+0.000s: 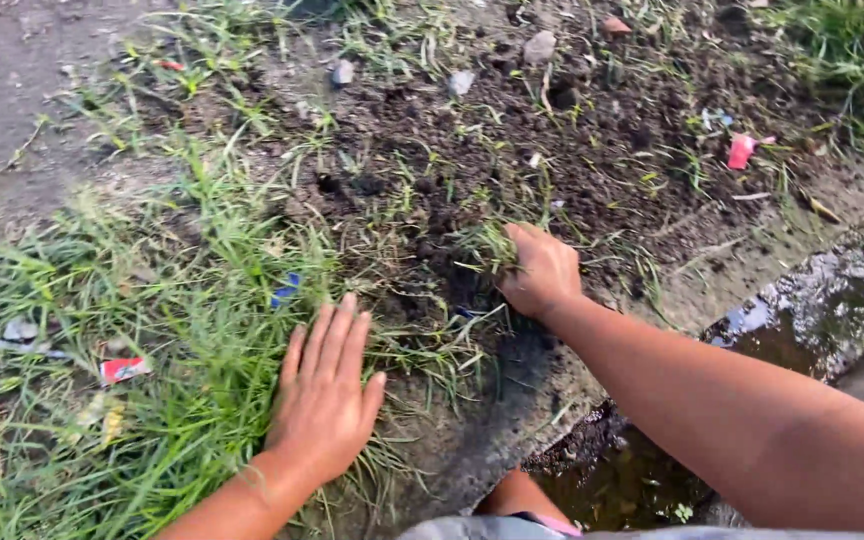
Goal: Pulling weeds and grass from the ground by hand next to a drainage ditch.
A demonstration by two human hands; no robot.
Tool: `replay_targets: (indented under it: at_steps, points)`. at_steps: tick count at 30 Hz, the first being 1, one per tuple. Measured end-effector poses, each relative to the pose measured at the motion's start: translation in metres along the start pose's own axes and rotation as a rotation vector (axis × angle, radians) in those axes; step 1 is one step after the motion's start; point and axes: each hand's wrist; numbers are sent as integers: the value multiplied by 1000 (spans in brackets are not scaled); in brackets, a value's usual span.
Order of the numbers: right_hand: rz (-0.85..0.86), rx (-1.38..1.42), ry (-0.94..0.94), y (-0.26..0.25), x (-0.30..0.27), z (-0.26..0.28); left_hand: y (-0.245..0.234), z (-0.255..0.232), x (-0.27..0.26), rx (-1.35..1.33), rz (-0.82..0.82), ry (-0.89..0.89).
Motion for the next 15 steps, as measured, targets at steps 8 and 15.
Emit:
replay_targets:
  at_steps: [8, 15]
  points:
    - [478, 195, 343, -102, 56, -37, 7, -5, 8, 74, 27, -68]
    - [504, -401, 206, -215, 219, -296, 9, -1, 7, 78, 43, -97]
Point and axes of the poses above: each hand's wrist, its own x-axis towards the middle knuckle, its own y-axis out of the palm, z = x × y, and after that the axes turned 7 degrees about -x, right-handed
